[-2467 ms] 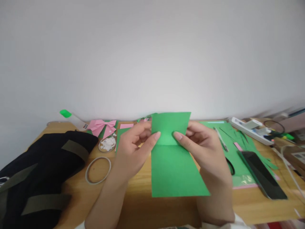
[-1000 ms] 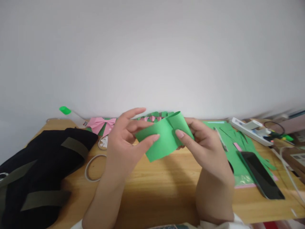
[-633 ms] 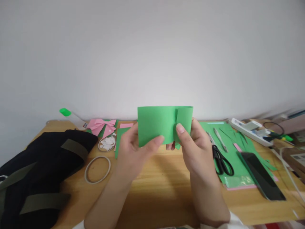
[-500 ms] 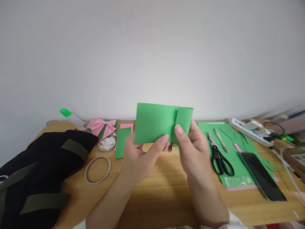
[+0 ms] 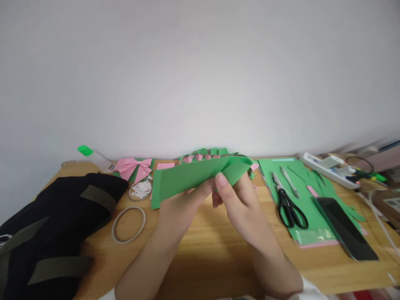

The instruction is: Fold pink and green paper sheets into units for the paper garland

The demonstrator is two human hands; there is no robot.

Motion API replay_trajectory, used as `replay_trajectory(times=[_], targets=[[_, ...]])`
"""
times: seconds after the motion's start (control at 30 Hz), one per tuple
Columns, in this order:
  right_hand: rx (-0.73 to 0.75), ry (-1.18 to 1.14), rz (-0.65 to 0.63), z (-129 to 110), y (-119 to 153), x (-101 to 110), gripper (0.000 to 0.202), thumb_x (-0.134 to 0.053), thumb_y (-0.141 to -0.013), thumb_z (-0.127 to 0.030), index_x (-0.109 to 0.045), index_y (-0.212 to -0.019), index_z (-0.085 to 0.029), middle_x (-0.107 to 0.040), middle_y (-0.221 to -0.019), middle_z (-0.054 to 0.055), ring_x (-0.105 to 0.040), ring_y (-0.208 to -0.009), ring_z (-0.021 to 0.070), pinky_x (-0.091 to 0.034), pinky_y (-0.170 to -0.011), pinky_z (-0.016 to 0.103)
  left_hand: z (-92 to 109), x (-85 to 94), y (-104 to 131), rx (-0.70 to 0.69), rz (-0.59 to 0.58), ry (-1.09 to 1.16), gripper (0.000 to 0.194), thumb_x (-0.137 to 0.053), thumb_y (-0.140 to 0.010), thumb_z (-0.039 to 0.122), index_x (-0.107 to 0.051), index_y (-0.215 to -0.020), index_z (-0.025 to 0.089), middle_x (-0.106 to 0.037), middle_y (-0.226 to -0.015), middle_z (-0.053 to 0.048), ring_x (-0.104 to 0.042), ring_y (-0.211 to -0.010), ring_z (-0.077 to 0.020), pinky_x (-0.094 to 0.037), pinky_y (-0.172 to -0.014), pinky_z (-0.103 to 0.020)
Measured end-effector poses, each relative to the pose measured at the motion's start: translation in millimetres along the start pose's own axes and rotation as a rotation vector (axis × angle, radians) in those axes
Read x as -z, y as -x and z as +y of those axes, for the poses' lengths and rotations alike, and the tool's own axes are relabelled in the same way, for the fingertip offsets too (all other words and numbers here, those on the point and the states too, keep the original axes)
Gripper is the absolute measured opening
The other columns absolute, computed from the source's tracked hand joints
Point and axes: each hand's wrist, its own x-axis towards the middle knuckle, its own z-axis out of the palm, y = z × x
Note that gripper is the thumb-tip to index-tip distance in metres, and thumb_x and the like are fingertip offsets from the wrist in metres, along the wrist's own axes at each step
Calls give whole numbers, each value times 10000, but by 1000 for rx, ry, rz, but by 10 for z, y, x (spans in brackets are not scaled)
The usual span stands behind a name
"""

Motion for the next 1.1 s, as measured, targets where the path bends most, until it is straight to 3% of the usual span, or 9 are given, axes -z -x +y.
replay_trajectory(times=[0.13,0.2,0.4,0.6,0.8,1.1], targets=[[145,-51,190,-58,-38,112,314,-650,-888,-330,-476,-1150,-320,-594,-1007,18,-598,-834,161,-514,-646,282,57,-23,-9,31,-24,101,112,-813,-715,212,-723,-780,229,-773,-904,10,-720,-978,-214,-599,-908,-348],[200,-27,232,-100,-44,184,233,-622,-909,-287,-537,-1121,-326,-612,-1042,27,-616,-847,164,-517,-671,295,62,-7,-18,56,-38,142,182,-826,-704,209,-737,-861,236,-777,-975,6,-727,-960,-211,-612,-872,-333],[239,62,112,-169,-25,315,73,-608,-919,-201,-659,-894,-246,-652,-884,14,-614,-795,149,-502,-638,268,23,76,-38,80,-182,208,306,-820,-715,187,-734,-996,271,-763,-1082,-3,-713,-1024,-217,-604,-865,-324],[206,85,121,-154,4,304,115,-641,-892,-162,-662,-805,-234,-616,-675,-34,-565,-634,106,-479,-583,224,28,71,0,180,-224,180,269,-801,-751,282,-744,-1013,259,-781,-994,-27,-740,-880,-231,-594,-607,-278],[195,132,181,-145,21,284,126,-659,-870,-174,-649,-751,-215,-612,-661,-16,-559,-618,126,-464,-548,246,50,-3,50,164,-175,284,146,-795,-768,286,-749,-888,216,-776,-1044,-30,-722,-1022,-233,-594,-914,-351],[200,198,207,-140,32,296,138,-667,-861,-189,-643,-728,-218,-580,-613,-26,-524,-576,118,-430,-506,245,69,2,45,102,-218,185,183,-786,-772,291,-763,-945,236,-781,-1024,-25,-734,-978,-232,-617,-872,-349]])
